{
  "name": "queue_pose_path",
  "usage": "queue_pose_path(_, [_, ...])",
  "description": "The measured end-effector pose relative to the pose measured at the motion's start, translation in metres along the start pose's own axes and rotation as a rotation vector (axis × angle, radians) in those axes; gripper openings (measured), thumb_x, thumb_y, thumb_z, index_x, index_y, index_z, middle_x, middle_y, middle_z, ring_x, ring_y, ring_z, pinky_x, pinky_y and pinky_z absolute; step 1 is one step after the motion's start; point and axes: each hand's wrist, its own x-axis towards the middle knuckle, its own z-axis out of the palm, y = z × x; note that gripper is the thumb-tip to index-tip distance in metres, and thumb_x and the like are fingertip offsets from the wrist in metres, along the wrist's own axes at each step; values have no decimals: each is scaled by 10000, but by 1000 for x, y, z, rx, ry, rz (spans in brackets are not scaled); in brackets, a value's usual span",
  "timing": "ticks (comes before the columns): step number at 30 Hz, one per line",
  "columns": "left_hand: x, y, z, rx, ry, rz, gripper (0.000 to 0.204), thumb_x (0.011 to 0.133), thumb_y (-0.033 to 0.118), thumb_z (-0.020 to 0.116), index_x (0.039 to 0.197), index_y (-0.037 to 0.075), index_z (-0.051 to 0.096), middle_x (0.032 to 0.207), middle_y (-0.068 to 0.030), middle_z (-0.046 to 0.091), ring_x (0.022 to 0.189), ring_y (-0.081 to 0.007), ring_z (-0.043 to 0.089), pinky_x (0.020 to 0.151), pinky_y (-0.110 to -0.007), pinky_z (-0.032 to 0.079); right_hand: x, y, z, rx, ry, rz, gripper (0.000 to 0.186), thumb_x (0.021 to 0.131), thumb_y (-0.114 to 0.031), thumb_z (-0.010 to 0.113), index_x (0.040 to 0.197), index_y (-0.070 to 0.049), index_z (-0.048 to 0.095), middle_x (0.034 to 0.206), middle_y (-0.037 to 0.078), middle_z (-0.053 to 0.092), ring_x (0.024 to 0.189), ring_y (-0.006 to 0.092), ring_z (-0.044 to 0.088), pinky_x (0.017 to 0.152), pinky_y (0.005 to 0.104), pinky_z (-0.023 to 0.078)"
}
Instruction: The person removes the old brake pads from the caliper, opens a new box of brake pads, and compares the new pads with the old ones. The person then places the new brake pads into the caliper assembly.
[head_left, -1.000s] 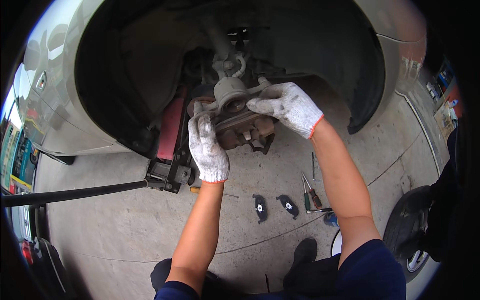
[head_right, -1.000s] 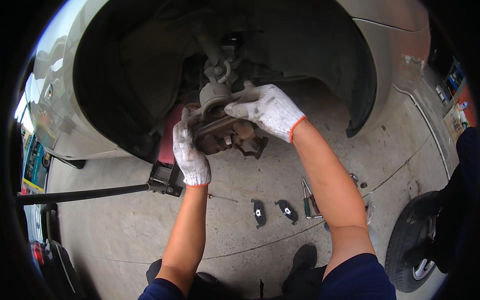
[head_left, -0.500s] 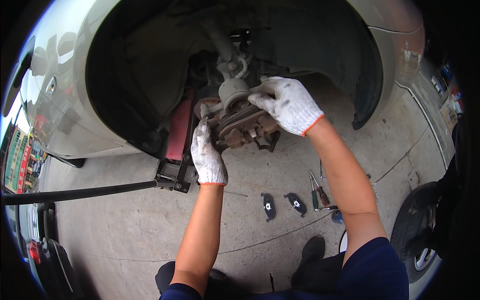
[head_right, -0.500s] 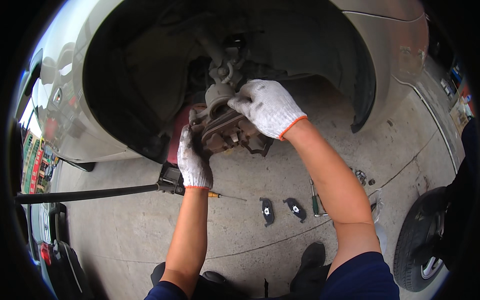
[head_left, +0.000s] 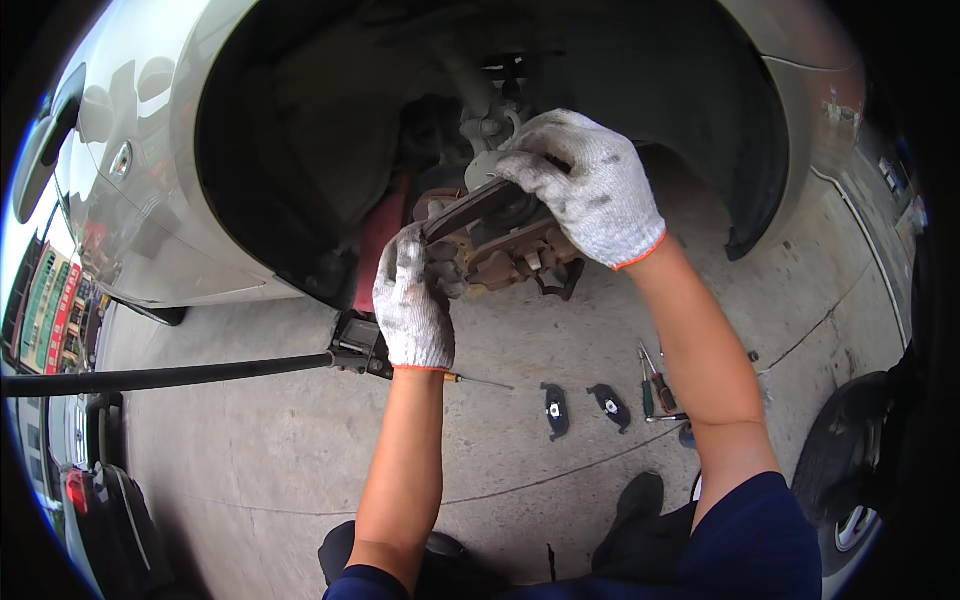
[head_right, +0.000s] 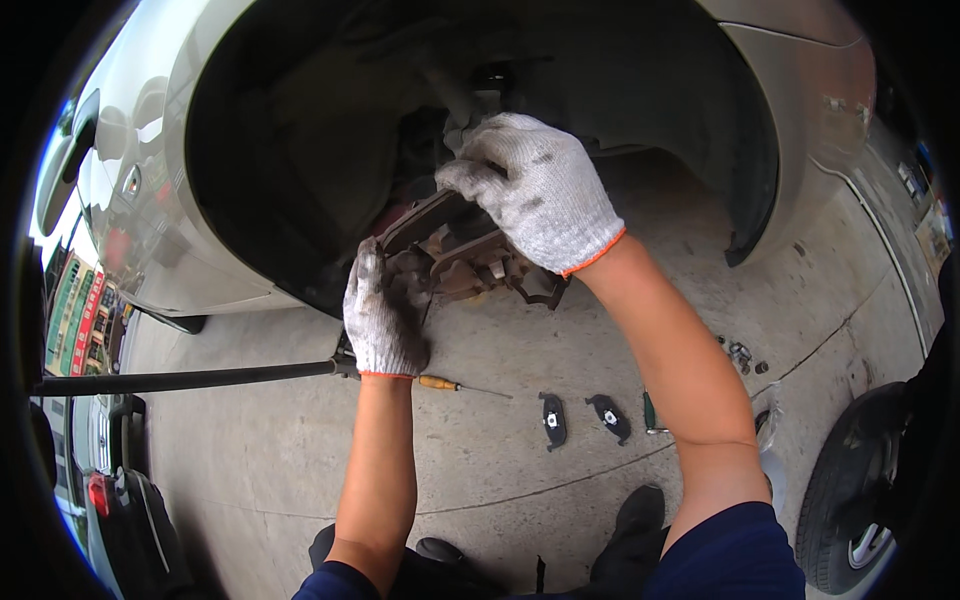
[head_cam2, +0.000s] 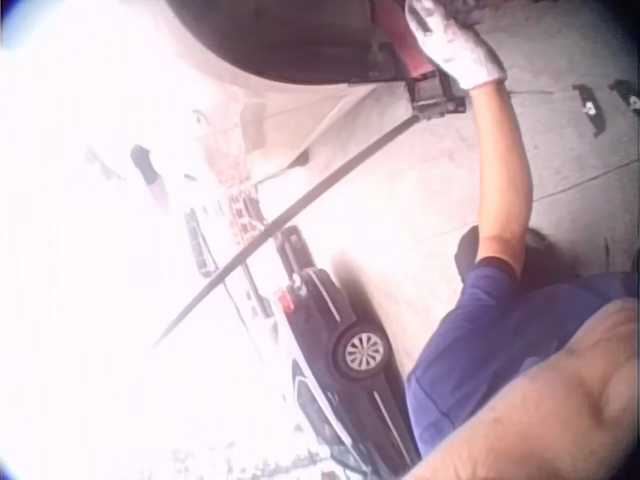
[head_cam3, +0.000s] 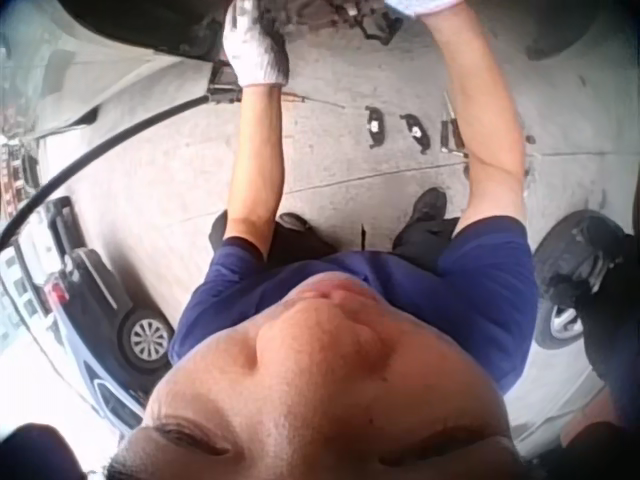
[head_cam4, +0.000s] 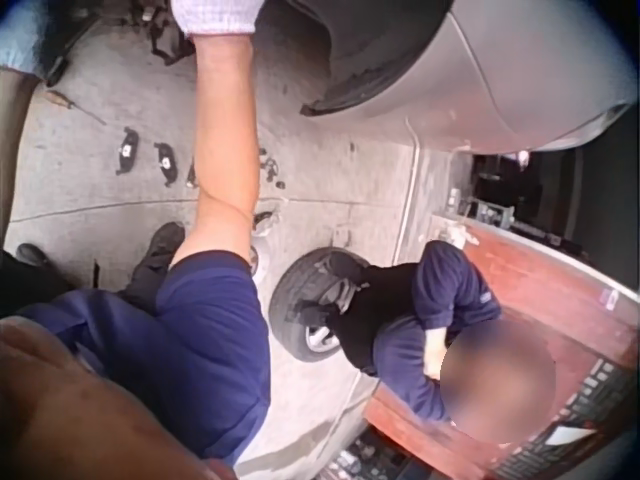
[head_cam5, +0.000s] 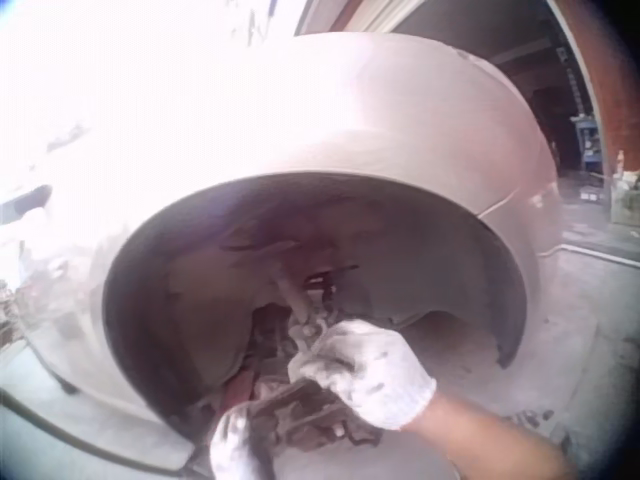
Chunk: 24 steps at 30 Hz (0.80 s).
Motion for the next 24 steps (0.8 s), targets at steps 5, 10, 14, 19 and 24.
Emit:
queue_pose_path(5, [13,9,-9,-494,71,47,258,1037,203,615,1242,52,660,1087,-62,699,1011,-183,670,881,-339,568,-7,-26,21,30,97,-372,179,787,-184,850,851,-50,750,932,63,709,877,243,662,742,348,574])
queue_pose_path(10, [6,39,-14,-623,125,78,218,1054,199,544,1184,43,620,1097,-125,668,1044,-286,686,901,-441,587,-20,-48,45,51,101,-443,237,788,-194,859,936,-49,745,988,82,711,888,274,661,735,358,584])
queue_pose_path(14, [11,48,-50,-674,19,112,186,1021,189,522,1046,67,659,916,-81,683,890,-262,693,817,-437,587,-31,-65,59,88,62,-499,271,776,-180,871,977,-53,742,1055,98,717,932,298,676,734,362,598])
queue_pose_path(19, [18,50,-76,-630,-8,206,183,971,126,535,1046,42,679,874,-104,680,845,-253,678,772,-385,590,-59,-75,77,176,36,-478,386,726,-133,874,1073,-90,710,1085,105,711,927,294,699,721,365,610])
queue_pose_path(24, [26,5,-128,-527,-56,98,199,967,114,532,1055,31,690,878,-108,693,840,-233,685,760,-362,591,-114,-61,92,396,-235,-31,211,841,-111,801,1002,-69,671,896,123,698,745,310,711,689,397,589])
